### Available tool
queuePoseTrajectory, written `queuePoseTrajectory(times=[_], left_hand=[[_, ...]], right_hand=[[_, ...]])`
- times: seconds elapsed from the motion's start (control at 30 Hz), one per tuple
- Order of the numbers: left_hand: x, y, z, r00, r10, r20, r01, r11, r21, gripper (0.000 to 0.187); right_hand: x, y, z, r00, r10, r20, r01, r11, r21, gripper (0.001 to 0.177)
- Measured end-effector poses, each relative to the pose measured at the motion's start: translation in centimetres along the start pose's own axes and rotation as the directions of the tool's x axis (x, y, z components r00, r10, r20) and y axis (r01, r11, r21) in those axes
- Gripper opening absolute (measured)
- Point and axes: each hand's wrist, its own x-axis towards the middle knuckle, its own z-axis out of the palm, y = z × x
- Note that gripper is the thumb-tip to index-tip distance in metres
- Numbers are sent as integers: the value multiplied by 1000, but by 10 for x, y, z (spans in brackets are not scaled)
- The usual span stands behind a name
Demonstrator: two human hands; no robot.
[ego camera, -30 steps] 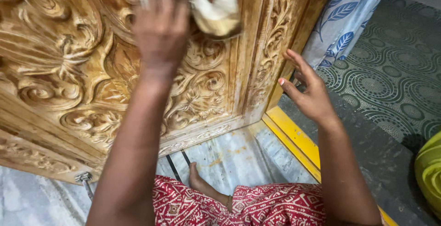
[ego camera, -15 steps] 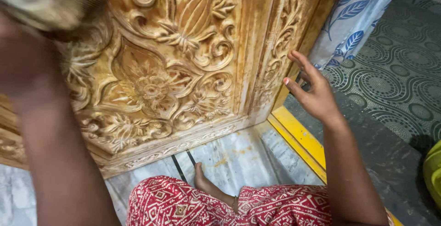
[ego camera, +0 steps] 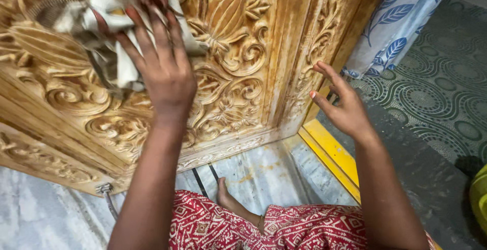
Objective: The person sits on the floor and wipes a carved wooden surface with a cloth, moving the cloth over the intricate carvings to clean them.
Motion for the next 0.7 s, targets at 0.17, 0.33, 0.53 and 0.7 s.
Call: queuePoseTrajectory(times=[0.17,0.33,0.53,0.7], left_hand=[[-31,31,8,985,-64,162,75,995,-61,65],[-60,74,24,985,-34,168,38,999,-20,55],[-71,99,25,988,-30,153,54,986,-157,46],[-77,90,23,988,66,136,-44,987,-158,43]], right_hand=[[-3,-1,-3,1000,-17,-1,17,1000,24,68],[-4,-6,-10,999,31,-20,-31,999,-15,70],[-6,-4,-21,999,-15,-50,17,999,45,71],[-6,-5,-24,998,-37,-53,41,997,73,69]])
